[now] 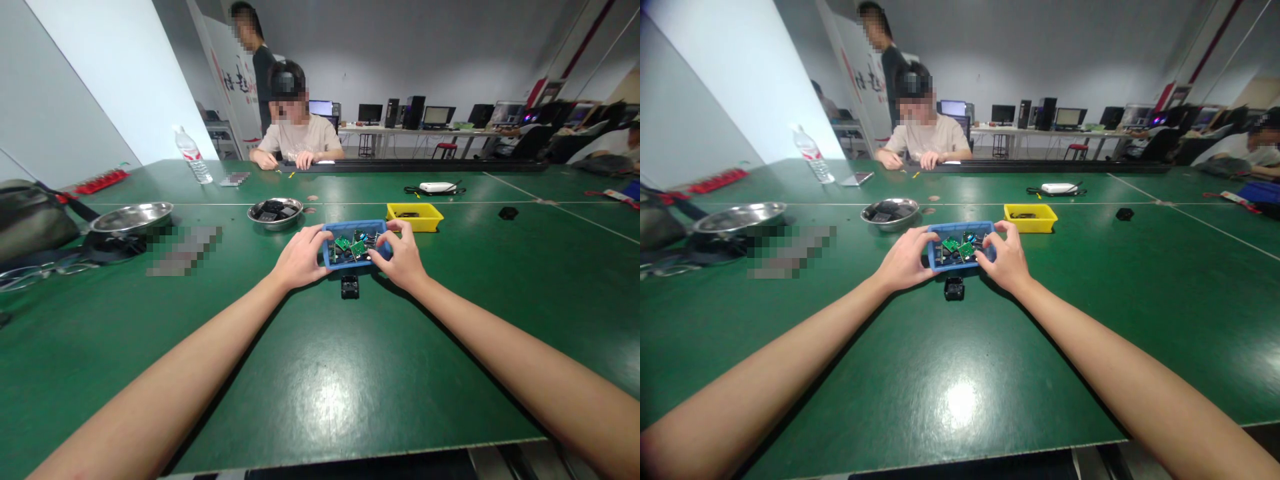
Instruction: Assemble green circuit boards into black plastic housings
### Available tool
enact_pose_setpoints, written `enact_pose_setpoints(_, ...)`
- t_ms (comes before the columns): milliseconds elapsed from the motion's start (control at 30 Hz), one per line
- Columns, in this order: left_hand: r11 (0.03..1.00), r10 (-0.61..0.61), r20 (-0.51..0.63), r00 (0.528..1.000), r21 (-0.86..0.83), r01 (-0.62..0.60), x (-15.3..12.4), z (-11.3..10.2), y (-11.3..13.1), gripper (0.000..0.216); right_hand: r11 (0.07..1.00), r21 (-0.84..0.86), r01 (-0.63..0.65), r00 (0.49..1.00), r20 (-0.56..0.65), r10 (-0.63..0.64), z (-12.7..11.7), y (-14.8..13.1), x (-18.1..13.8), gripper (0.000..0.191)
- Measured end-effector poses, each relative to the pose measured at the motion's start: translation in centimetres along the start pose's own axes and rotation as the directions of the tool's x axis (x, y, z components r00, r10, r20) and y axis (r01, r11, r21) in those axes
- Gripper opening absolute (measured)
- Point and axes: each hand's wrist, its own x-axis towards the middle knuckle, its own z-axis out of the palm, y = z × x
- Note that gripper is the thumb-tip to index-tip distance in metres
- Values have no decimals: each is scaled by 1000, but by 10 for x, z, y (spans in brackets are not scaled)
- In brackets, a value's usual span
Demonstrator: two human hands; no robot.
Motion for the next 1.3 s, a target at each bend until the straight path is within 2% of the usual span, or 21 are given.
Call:
enact_pose_setpoints(333, 1000, 3, -2, 1000, 30, -2, 0, -1, 3, 55, 976, -165, 141, 989, 58, -133, 0, -7, 0, 20)
enact_pose_setpoints(467, 999, -1, 7, 1000, 38, 1, 1, -1, 5, 55, 951, -108, 289, 946, 186, -267, -2, -14, 0, 36)
enact_pose_setpoints(600, 999, 6, 7, 1000, 40, -6, 1, -1, 6, 55, 930, -76, 359, 901, 286, -325, -1, -17, 0, 35)
enact_pose_setpoints(900, 999, -1, 7, 1000, 33, 1, 1, 0, 5, 56, 926, -97, 364, 909, 254, -331, -3, -19, 1, 24)
enact_pose_setpoints(1133, 999, -21, 7, 1000, 26, 21, 1, 1, 3, 58, 929, -79, 361, 924, 165, -345, -5, -16, 3, 11)
enact_pose_setpoints(1300, 999, -48, 7, 999, -7, 48, 1, -1, 3, 59, 946, -65, 318, 934, 193, -301, -6, -11, 4, 14)
